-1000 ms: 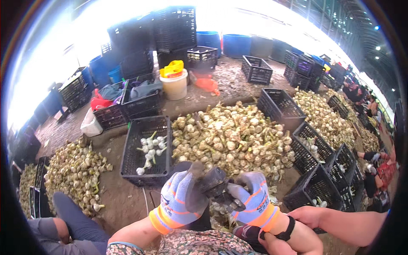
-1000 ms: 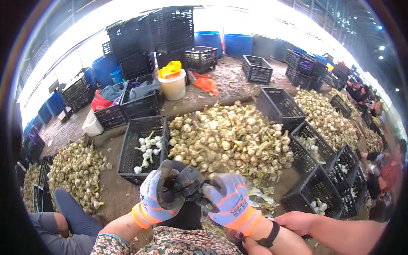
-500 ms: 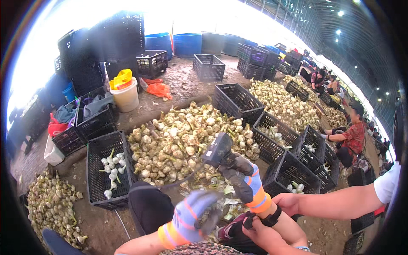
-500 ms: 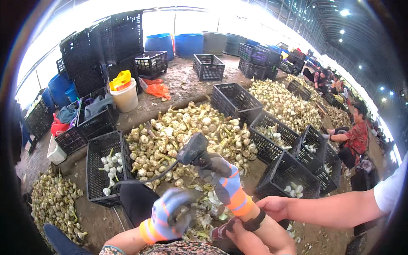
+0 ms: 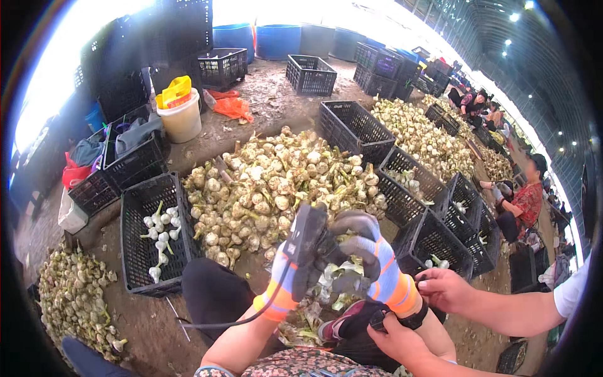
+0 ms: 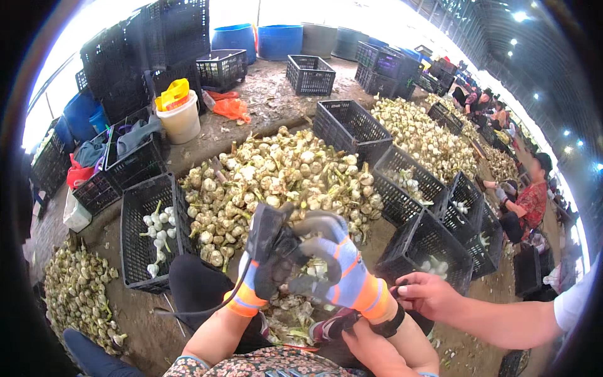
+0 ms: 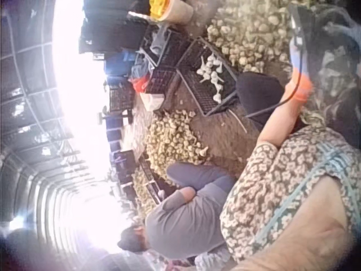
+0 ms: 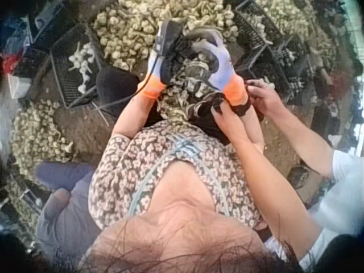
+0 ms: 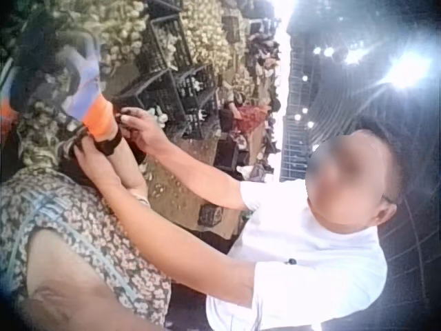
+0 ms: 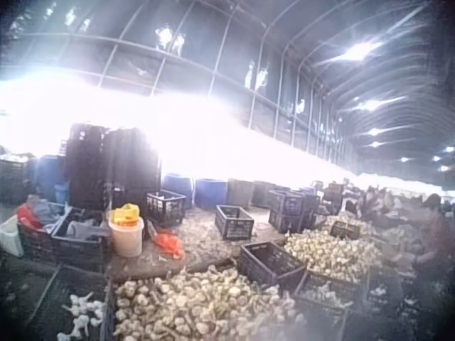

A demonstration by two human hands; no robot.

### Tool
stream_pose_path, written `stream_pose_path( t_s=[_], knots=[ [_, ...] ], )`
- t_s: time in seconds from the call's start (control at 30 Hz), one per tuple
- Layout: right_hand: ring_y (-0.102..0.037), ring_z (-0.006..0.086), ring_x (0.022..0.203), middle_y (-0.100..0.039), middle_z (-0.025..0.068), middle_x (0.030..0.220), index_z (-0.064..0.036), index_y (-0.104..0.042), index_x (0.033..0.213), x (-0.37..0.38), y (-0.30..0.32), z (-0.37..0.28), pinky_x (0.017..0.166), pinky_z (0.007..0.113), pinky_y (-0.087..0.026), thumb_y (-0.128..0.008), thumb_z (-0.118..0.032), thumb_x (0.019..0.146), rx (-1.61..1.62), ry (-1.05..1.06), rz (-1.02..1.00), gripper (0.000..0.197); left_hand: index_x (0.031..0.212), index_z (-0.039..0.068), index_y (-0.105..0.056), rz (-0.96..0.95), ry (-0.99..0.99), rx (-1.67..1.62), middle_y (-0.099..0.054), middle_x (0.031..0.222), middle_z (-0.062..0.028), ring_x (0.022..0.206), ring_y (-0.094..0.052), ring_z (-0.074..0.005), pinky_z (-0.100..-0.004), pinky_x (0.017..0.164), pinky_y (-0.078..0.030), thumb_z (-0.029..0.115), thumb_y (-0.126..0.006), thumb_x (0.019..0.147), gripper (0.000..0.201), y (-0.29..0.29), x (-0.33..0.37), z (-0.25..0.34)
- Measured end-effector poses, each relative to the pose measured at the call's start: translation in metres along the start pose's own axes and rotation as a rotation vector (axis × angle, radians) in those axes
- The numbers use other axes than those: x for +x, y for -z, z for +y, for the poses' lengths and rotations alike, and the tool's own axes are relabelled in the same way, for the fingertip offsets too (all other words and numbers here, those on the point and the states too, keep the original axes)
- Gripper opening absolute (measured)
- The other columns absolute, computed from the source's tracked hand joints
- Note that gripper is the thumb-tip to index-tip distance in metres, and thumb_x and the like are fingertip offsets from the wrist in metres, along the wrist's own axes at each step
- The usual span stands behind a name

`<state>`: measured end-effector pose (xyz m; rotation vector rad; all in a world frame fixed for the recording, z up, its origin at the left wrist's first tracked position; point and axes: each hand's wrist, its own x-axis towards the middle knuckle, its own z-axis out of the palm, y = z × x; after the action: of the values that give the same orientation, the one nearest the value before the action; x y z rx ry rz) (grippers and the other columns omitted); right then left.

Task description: The person peels garlic bulbs by hand, removing the outer layers and stems, and places the cleaned garlic into a plastic crate. They discard the peels onto the ground and retrieve more bulbs from a large pile to repeat the process.

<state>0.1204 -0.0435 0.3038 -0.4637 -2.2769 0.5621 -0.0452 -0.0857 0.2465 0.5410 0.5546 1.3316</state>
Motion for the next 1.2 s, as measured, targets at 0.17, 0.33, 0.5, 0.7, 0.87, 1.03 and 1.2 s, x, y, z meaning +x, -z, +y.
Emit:
stream_pose_path(
  t_s=[0.17, 0.33, 0.5, 0.7, 0.87, 1.03, 1.2],
  knots=[
    [-0.051, 0.0342, 0.102, -0.057, 0.011, 0.104, -0.0087, -0.058, 0.097, 0.003, -0.006, 0.0, 0.09, 0.045, -0.038, -0.077, -0.027, 0.068, -0.022, 0.037, -0.102, 0.039, 0.127, 0.004, -0.048, -0.084, -0.233, -0.197, -0.049, 0.081, 0.0, 0.068, -0.046, -0.0069, -0.0196, 0.054, -0.034, 0.019, -0.055, 0.093, 0.038, 0.008, 0.0, 0.01],
    [-0.053, 0.0353, 0.095, -0.056, 0.0162, 0.099, -0.0043, -0.058, 0.103, -0.022, -0.021, -0.002, 0.084, 0.042, -0.043, -0.067, -0.017, 0.072, -0.067, -0.284, -0.205, 0.035, 0.137, 0.009, -0.04, -0.089, -0.197, -0.488, -0.048, 0.134, -0.009, 0.087, -0.057, -0.0165, -0.0272, 0.076, -0.048, 0.006, -0.051, 0.092, 0.047, -0.008, 0.019, 0.022],
    [-0.057, 0.0365, 0.085, -0.057, 0.0166, 0.094, -0.0028, -0.057, 0.104, -0.007, -0.042, -0.041, 0.075, 0.039, -0.048, -0.061, -0.008, 0.074, 0.3, -0.276, -0.26, 0.03, 0.141, 0.014, -0.034, 0.078, -0.554, -0.325, -0.044, 0.135, -0.0131, 0.1, -0.05, -0.0218, -0.0293, 0.08, -0.044, 0.017, -0.057, 0.086, 0.06, -0.017, 0.036, 0.009],
    [-0.062, 0.0258, 0.089, -0.063, 0.0105, 0.093, -0.0003, -0.058, 0.108, -0.012, -0.079, -0.045, 0.078, 0.034, -0.048, -0.06, -0.005, 0.079, 0.313, -0.334, -0.504, 0.029, 0.146, 0.013, -0.02, 0.543, -0.582, 1.742, -0.023, 0.141, -0.0282, 0.131, -0.025, -0.0424, -0.0529, 0.106, -0.021, 0.043, -0.079, 0.062, 0.107, 0.016, 0.073, -0.014],
    [-0.057, 0.0089, 0.087, -0.063, 0.0008, 0.1, -0.0018, -0.061, 0.115, -0.036, -0.078, -0.015, 0.075, 0.024, -0.047, -0.066, -0.017, 0.085, 0.99, -0.778, -0.116, 0.033, 0.143, 0.012, -0.027, 0.189, -0.652, 0.429, -0.028, 0.139, -0.0248, 0.124, -0.037, -0.0387, -0.0564, 0.1, -0.029, 0.043, -0.072, 0.072, 0.089, 0.004, 0.098, 0.02],
    [-0.062, 0.0159, 0.087, -0.063, 0.0064, 0.102, 0.0002, -0.057, 0.117, -0.012, -0.032, -0.012, 0.077, 0.027, -0.05, -0.062, -0.025, 0.088, 0.547, -0.545, 0.412, 0.038, 0.113, 0.003, -0.059, 0.403, -0.932, 0.228, -0.065, 0.098, -0.0046, 0.093, -0.059, -0.0169, -0.0309, 0.087, -0.048, 0.008, -0.07, 0.08, 0.035, 0.117, 0.168, 0.046],
    [-0.062, 0.0141, 0.081, -0.064, 0.0096, 0.097, 0.0013, -0.059, 0.115, -0.047, 0.009, 0.029, 0.072, 0.027, -0.051, -0.054, -0.015, 0.091, 0.635, -0.906, 0.569, 0.029, 0.101, 0.008, -0.066, 0.837, -0.176, 1.402, -0.068, 0.095, -0.0157, 0.088, -0.065, -0.0268, -0.0352, 0.078, -0.049, 0.028, -0.071, 0.074, 0.033, 0.246, 0.154, -0.031]
  ],
)
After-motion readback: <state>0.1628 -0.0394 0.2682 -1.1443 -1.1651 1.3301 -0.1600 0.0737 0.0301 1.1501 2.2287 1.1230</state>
